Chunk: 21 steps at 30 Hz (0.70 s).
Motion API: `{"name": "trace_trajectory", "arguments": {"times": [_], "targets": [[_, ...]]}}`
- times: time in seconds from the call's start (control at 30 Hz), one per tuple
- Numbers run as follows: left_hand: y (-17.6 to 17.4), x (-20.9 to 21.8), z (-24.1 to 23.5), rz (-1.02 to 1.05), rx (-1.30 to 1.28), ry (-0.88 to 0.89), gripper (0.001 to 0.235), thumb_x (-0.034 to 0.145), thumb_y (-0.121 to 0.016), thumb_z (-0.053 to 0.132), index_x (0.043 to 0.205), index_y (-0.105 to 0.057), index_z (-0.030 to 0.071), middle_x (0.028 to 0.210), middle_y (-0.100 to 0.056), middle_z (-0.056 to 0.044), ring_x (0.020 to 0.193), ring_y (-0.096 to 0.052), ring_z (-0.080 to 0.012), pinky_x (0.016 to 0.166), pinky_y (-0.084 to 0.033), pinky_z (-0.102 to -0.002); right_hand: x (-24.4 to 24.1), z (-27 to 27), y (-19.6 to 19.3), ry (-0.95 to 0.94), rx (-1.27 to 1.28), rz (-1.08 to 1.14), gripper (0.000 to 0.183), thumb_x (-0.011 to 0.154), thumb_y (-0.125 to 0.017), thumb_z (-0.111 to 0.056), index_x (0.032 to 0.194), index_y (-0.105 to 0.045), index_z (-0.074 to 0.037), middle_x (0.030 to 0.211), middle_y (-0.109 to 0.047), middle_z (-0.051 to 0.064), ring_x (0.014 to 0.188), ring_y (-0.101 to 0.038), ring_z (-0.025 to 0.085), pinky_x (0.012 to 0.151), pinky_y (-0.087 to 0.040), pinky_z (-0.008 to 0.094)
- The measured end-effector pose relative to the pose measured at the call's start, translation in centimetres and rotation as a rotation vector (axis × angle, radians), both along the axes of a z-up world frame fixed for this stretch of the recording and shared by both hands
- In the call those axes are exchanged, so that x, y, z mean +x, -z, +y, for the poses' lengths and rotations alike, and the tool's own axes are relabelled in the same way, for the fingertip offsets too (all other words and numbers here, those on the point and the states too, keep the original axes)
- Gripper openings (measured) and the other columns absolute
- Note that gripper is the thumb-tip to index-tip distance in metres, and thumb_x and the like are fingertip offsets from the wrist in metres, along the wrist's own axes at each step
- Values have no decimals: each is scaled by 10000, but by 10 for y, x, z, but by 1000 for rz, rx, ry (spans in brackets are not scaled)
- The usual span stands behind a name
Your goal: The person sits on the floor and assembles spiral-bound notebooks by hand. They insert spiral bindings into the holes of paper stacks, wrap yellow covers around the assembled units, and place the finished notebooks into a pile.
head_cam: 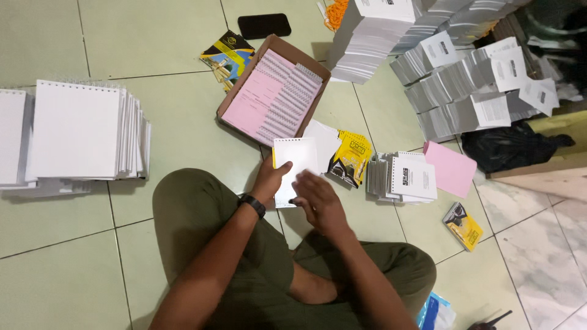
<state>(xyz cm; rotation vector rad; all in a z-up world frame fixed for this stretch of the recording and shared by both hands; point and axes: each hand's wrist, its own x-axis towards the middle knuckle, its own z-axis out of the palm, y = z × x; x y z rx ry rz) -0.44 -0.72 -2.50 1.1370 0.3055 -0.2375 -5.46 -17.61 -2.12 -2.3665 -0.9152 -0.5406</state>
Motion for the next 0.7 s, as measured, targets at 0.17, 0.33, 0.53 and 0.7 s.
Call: {"name": "trace_trajectory", "arguments": {"times": [0.17,0.33,0.53,0.7], "targets": [[21,-13,-14,-184,176,185,651,956,-730,212,1497,-445,-12,1473,-527,-204,1425,-428,-335,1185,-310,-513,-12,-9,-7,463,581,752,726,981,-623,-48,1586,-230,36,1409,-443,297,1227,-486,430,1020,-407,532],[35,-27,-28,-269,485,335,537,987,-691,276,1437,-524,34,1317,-590,-186,1341,-495,-423,1107,-398,-536,-21,-39,70,534,679,677,648,977,-597,94,1559,-319,35,1385,-586,281,1265,-586,459,972,-550,535],[35,-35,-32,-317,525,322,389,979,-610,-5,1354,-535,60,1308,-589,-192,1351,-466,-453,1130,-360,-598,-24,-12,71,675,464,537,355,897,-585,146,1223,-571,7,1052,-721,277,1013,-704,478,782,-588,567],[36,-36,-28,-236,597,352,402,966,-611,14,1337,-532,148,1334,-608,-148,1377,-480,-391,1162,-366,-541,-25,-8,86,665,461,638,402,883,-518,157,1259,-515,14,1075,-703,269,1040,-693,490,825,-580,590]]}}
